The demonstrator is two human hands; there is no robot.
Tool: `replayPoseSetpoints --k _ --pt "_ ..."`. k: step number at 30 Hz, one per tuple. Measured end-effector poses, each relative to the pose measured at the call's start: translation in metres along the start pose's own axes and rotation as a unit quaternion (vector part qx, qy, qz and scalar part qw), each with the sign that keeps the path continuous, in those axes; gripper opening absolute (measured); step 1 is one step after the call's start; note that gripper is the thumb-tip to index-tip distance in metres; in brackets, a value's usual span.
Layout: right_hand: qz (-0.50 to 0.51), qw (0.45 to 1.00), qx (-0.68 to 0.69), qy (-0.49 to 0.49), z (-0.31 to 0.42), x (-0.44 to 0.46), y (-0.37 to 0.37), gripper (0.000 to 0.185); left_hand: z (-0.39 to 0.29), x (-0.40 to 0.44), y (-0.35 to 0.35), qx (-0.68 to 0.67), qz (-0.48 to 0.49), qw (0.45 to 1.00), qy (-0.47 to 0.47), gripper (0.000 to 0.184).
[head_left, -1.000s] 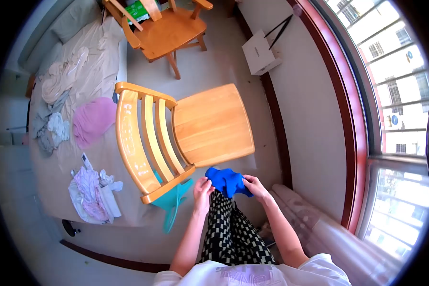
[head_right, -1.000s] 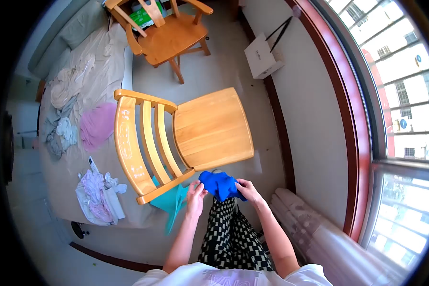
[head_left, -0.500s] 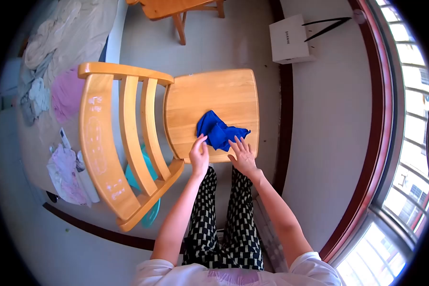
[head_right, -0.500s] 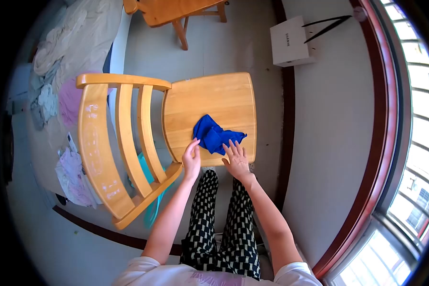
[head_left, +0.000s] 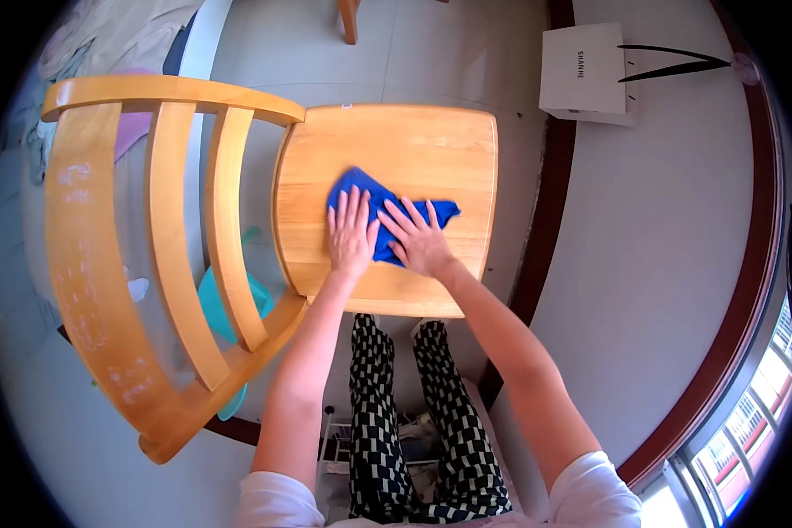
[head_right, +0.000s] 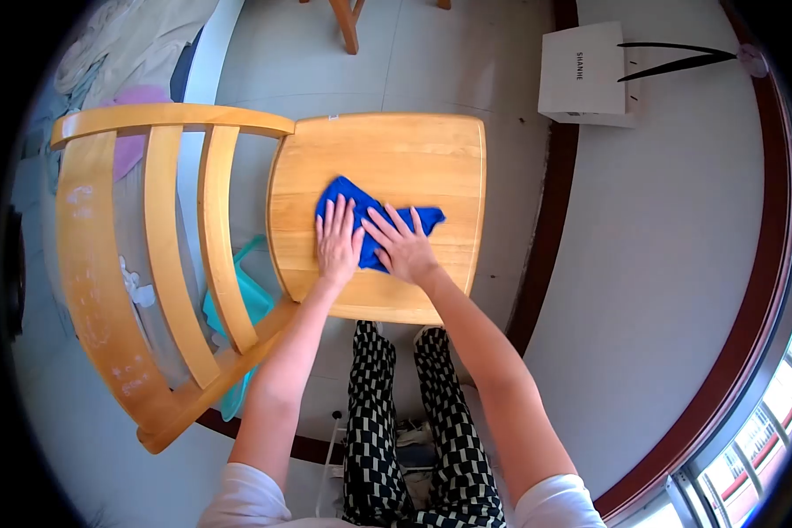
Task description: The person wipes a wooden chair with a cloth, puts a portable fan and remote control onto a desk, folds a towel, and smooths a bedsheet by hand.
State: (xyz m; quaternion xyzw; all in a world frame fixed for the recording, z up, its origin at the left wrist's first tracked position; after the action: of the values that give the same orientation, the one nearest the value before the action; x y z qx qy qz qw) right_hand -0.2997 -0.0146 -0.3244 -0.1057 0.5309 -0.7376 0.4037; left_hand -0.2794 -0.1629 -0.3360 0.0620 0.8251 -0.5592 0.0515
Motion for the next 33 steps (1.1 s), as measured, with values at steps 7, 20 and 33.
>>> replayPoseSetpoints --k 7,20,33 --pt "-0.032 0.999 -0.014 -0.038 -0.04 0.066 -0.025 0.067 0.016 0.068 -0.001 0.013 -0.08 0.996 -0.031 0.051" --pt "-0.17 0.985 -0.02 0.024 -0.061 0.111 -0.021 0.059 0.044 0.138 -0.001 0.057 -0.101 0.991 0.071 0.056" --pt "-0.244 0.963 -0.087 -0.073 -0.049 0.12 -0.039 0.049 0.049 0.135 -0.01 0.004 -0.163 0.979 0.121 0.052"
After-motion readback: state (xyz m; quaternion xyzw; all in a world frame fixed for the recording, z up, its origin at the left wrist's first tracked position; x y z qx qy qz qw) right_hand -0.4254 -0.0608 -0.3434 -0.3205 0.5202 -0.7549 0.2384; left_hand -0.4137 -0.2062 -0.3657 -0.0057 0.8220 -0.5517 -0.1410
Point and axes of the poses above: each hand's wrist, its own x-axis towards the middle knuckle, its own y-axis out of the palm, z = x × y, the point moved 3 cm from there along x, towards the middle knuckle, and after that the axes turned 6 degrees about z, right-handed, at the moved point
